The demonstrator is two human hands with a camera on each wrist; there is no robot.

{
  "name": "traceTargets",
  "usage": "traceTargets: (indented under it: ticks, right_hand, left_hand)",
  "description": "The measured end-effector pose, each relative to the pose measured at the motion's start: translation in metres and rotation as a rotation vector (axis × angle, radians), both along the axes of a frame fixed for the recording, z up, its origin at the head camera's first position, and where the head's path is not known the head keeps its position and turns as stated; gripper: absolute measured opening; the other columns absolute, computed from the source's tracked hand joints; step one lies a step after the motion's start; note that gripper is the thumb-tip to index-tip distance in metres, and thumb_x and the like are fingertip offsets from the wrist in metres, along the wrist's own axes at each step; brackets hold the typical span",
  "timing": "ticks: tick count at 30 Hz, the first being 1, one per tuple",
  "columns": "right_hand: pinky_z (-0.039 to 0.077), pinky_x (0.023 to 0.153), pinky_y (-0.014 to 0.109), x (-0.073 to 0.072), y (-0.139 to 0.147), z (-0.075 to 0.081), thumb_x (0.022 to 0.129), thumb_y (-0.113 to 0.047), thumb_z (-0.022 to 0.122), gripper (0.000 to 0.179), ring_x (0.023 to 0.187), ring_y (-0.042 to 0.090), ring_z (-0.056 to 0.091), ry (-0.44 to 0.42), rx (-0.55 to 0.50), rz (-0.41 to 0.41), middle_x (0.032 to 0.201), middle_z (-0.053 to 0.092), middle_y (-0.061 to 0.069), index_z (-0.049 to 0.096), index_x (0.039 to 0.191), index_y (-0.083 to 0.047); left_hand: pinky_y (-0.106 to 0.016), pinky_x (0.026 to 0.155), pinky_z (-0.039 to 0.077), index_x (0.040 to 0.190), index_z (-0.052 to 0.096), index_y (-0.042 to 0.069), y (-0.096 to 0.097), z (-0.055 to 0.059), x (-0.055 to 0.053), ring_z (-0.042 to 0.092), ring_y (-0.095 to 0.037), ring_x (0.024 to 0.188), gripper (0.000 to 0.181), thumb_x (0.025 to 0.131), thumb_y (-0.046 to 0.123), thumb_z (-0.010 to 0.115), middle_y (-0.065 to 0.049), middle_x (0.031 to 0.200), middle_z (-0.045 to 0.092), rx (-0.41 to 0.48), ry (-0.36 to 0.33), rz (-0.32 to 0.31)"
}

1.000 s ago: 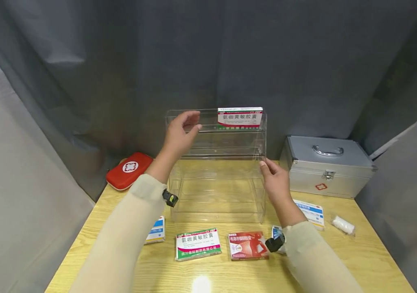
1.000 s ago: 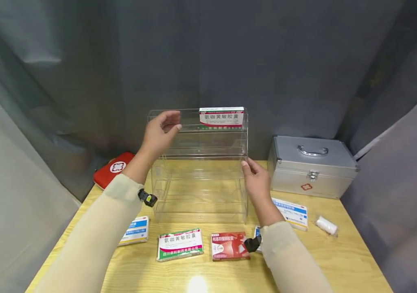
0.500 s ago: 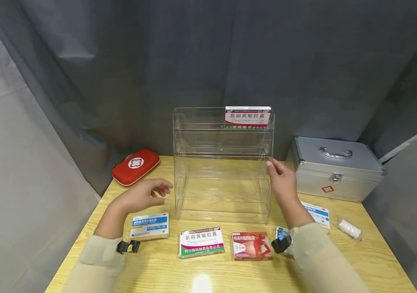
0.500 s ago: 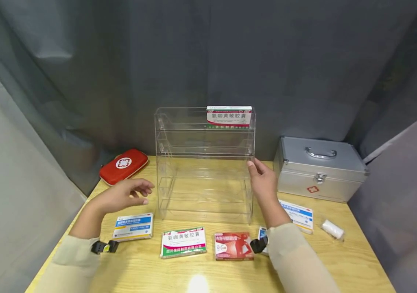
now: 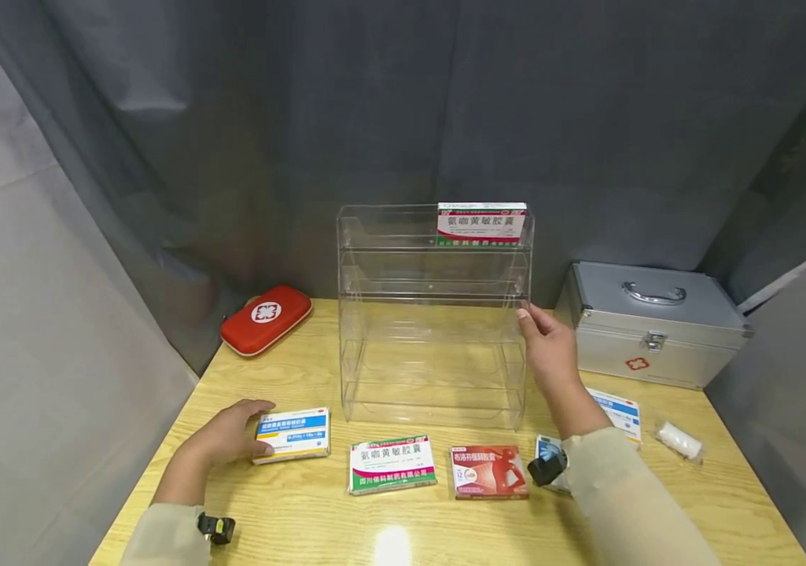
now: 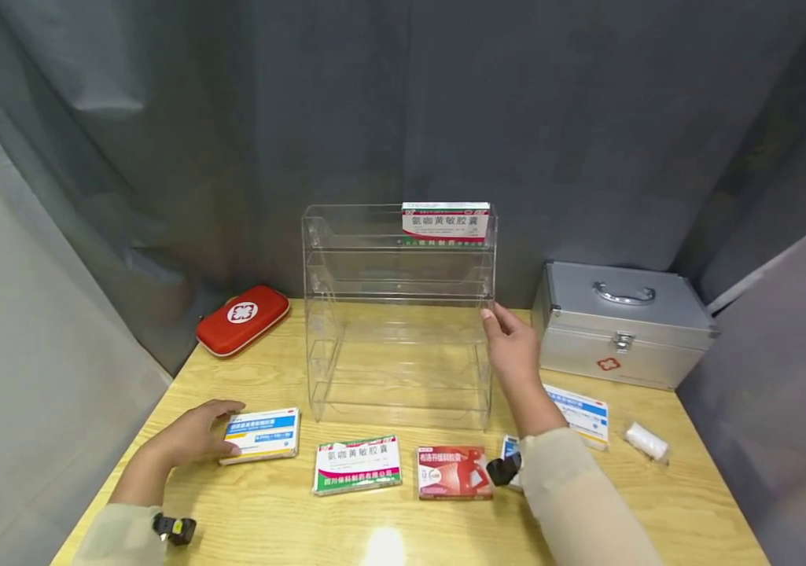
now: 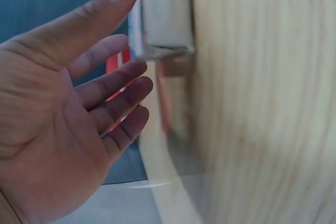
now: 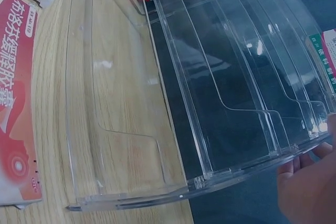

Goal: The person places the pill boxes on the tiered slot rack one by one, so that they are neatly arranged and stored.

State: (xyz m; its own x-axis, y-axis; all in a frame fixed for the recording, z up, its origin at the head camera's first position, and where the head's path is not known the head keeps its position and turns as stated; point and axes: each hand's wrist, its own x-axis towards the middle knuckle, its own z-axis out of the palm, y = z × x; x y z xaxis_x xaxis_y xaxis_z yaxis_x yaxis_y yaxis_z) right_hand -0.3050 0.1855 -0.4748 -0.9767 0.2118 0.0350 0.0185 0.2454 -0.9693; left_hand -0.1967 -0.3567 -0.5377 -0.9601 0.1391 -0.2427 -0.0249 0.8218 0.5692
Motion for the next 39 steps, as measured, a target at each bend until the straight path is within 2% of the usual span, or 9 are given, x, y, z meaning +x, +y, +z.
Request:
traceTargets:
  ticks: [4,7,13,20,25,28,31,34,39]
  right_hand:
    - [0.043,0.13,0.047,-0.001,0.001,0.0,0.112,-0.043,0.06,0.055,0.152,0.032,0.053,0.006,-0.006,0.003,0.164,0.056,0.009,0.058,0.158,-0.012]
    - [0.043,0.129,0.046,0.0,0.001,0.0,0.113,-0.043,0.06,0.055,0.149,0.032,0.056,0.004,-0.016,0.005,0.164,0.057,0.009,0.058,0.158,-0.012]
    - [0.044,0.129,0.046,0.0,0.001,0.001,0.113,-0.044,0.059,0.057,0.148,0.032,0.057,-0.005,-0.037,0.005,0.165,0.055,0.008,0.055,0.16,-0.013]
    - [0.043,0.13,0.047,0.0,0.003,0.0,0.112,-0.046,0.06,0.059,0.15,0.033,0.055,-0.021,-0.026,0.011,0.165,0.055,0.009,0.055,0.16,-0.013]
    - [0.043,0.129,0.047,0.001,0.003,-0.002,0.112,-0.046,0.061,0.059,0.149,0.034,0.056,-0.015,-0.026,0.007,0.164,0.056,0.01,0.056,0.159,-0.012]
    - [0.044,0.129,0.048,0.001,0.003,-0.003,0.112,-0.046,0.061,0.059,0.148,0.034,0.057,-0.014,-0.028,0.009,0.164,0.056,0.01,0.056,0.159,-0.011]
    - [0.043,0.129,0.047,0.001,0.003,-0.003,0.112,-0.046,0.06,0.06,0.15,0.033,0.055,-0.005,-0.039,0.02,0.165,0.055,0.009,0.055,0.16,-0.011]
    - [0.042,0.13,0.046,0.0,0.003,-0.003,0.112,-0.046,0.06,0.06,0.152,0.03,0.053,0.002,-0.044,0.027,0.166,0.054,0.006,0.054,0.161,-0.011]
    - [0.043,0.13,0.046,-0.001,0.004,-0.003,0.112,-0.046,0.06,0.06,0.152,0.029,0.053,0.002,-0.048,0.023,0.166,0.054,0.005,0.055,0.16,-0.011]
  left_hand:
    - [-0.07,0.126,0.038,0.161,0.053,0.009,-0.005,-0.006,-0.001,0.039,-0.051,0.157,0.095,0.08,0.033,0.098,-0.025,0.167,0.047,0.005,-0.063,0.019]
    - [-0.071,0.126,0.037,0.163,0.05,0.009,-0.004,-0.007,-0.001,0.037,-0.052,0.157,0.101,0.079,0.037,0.099,-0.026,0.168,0.044,0.0,-0.082,0.023]
    - [-0.066,0.123,0.043,0.15,0.06,0.0,-0.001,-0.007,-0.001,0.052,-0.045,0.146,0.091,0.076,0.033,0.101,-0.023,0.155,0.057,-0.042,-0.045,0.017]
    - [-0.059,0.114,0.05,0.143,0.062,0.0,-0.002,-0.009,-0.009,0.061,-0.033,0.125,0.086,0.074,0.031,0.103,-0.018,0.142,0.065,-0.051,-0.018,0.078]
    - [-0.053,0.108,0.052,0.14,0.059,-0.001,-0.003,-0.014,-0.012,0.061,-0.03,0.116,0.085,0.074,0.029,0.103,-0.017,0.133,0.064,-0.033,0.059,0.104]
    - [-0.049,0.104,0.052,0.14,0.056,0.0,-0.003,-0.018,-0.013,0.06,-0.031,0.114,0.082,0.076,0.024,0.102,-0.019,0.134,0.059,0.007,0.108,0.152]
    - [-0.043,0.098,0.056,0.139,0.056,0.003,-0.004,-0.021,-0.014,0.062,-0.03,0.113,0.071,0.083,0.017,0.098,-0.019,0.134,0.056,0.058,0.156,0.215]
    - [-0.045,0.096,0.062,0.137,0.059,0.004,-0.007,-0.022,-0.016,0.067,-0.033,0.115,0.057,0.091,0.011,0.09,-0.019,0.134,0.06,0.106,0.211,0.264]
    - [-0.048,0.102,0.064,0.13,0.067,0.006,-0.014,-0.023,-0.016,0.072,-0.036,0.122,0.035,0.1,0.013,0.081,-0.02,0.13,0.073,0.184,0.296,0.341]
